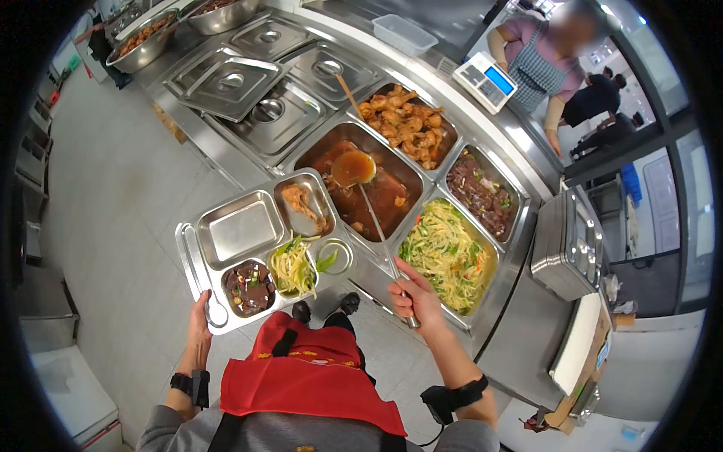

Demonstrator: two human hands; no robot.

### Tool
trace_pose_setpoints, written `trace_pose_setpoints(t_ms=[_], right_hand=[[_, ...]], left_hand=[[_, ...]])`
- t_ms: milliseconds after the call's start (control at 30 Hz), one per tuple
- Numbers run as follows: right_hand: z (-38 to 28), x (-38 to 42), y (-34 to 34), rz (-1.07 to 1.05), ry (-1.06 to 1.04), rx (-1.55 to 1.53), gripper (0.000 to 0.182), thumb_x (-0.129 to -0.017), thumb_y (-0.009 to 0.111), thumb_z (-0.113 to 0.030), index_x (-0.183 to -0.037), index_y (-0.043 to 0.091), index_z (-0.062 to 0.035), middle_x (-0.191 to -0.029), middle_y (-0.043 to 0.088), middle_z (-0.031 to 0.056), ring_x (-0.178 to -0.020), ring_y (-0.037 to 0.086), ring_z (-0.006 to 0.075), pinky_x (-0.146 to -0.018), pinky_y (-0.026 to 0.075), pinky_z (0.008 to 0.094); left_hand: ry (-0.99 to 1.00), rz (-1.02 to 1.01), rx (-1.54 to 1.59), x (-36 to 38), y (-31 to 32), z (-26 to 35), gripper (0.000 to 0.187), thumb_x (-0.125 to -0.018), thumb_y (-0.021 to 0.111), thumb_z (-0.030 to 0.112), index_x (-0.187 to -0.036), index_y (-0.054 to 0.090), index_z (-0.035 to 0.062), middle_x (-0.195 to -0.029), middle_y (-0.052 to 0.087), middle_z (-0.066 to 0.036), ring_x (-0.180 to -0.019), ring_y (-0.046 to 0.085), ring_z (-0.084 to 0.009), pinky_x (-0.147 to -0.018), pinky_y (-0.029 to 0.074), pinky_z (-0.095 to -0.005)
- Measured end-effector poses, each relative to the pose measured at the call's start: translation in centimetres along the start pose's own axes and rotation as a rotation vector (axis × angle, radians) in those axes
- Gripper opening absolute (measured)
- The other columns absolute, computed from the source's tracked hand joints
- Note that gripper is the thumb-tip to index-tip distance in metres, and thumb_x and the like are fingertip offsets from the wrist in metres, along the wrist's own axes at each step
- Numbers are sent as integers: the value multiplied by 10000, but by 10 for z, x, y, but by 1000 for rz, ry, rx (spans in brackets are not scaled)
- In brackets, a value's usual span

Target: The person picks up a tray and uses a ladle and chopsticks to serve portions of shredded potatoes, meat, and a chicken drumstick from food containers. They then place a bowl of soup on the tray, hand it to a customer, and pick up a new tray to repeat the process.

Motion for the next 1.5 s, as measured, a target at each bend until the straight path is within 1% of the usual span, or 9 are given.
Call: trace_pose_setpoints(t_ms=[500, 800, 1000, 1100, 1167, 1233, 1300, 1400, 1500], right_hand=[[2, 49, 31, -19, 27, 201, 471, -857, 438, -54, -1307, 350, -160, -697, 414, 6, -473, 298, 34, -376, 239, 158], [5, 43, 23, 35, -460, 1016, 489, -850, 442, -28, -1313, 357, -163, -661, 421, -12, -465, 336, 42, -393, 289, 189], [5, 80, -9, 136, -130, 224, 477, -837, 422, -31, -1295, 376, -156, -622, 422, -8, -444, 327, 54, -379, 273, 191], [9, 100, -72, 275, -257, -14, 493, -809, 389, -30, -1287, 380, -150, -497, 391, 24, -330, 263, 75, -307, 230, 204], [9, 118, -117, 367, -495, 329, 475, -797, 390, -67, -1271, 376, -78, -534, 424, 28, -373, 369, 87, -282, 266, 191], [27, 139, -192, 496, -420, 512, 370, -840, 503, -131, -1191, 457, -24, -751, 572, 52, -548, 536, 208, -478, 433, 349], [19, 168, -236, 711, -811, 1502, 365, -832, 507, -169, -1172, 462, -42, -843, 611, 151, -638, 596, 278, -512, 453, 387], [13, 162, -253, 783, 44, 1686, 352, -838, 470, -199, -1156, 474, -50, -987, 579, 224, -820, 601, 339, -651, 478, 412], [1, 161, -252, 775, -61, 1602, 359, -845, 428, -225, -1158, 491, -61, -1085, 541, 221, -947, 549, 356, -786, 446, 424]], left_hand=[[-29, -42, 23, -18, 44, -1, 311, -777, 609, 182, -1034, 529, 28, -903, 576, -39, -800, 555, -133, -703, 461, -255], [-31, 18, -14, 1, 59, 14, 311, -785, 591, 171, -1046, 517, 21, -904, 576, -45, -795, 556, -140, -705, 469, -261], [-63, -25, -25, 3, 68, 11, 301, -789, 588, 169, -1041, 514, 23, -939, 564, -61, -825, 551, -159, -709, 476, -291], [-35, 22, -69, -11, 60, 6, 300, -788, 596, 170, -1037, 512, 25, -938, 561, -65, -828, 552, -163, -713, 482, -314], [-44, -58, -14, 3, 96, 24, 303, -794, 605, 193, -1021, 511, 16, -879, 574, -64, -781, 571, -162, -689, 498, -314], [-11, -144, 24, 17, 141, 43, 320, -797, 603, 187, -1030, 489, 0, -873, 575, -77, -734, 591, -163, -622, 528, -311], [8, -159, 88, 33, 195, 53, 347, -799, 603, 184, -1052, 461, -5, -866, 568, -74, -726, 594, -164, -615, 533, -316], [12, -255, 39, 53, 267, 54, 244, -823, 571, 209, -954, 524, 8, -853, 575, -69, -735, 581, -146, -677, 511, -280], [39, -274, 95, 65, 332, 52, 261, -817, 585, 228, -934, 526, 4, -844, 571, -67, -720, 582, -151, -677, 511, -279]])
Point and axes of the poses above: each hand's wrist, its own x-axis away from the middle knuckle, its own y-axis out of the palm, z = x × y, the point moved 8 cm from there along -x, towards the middle knuckle
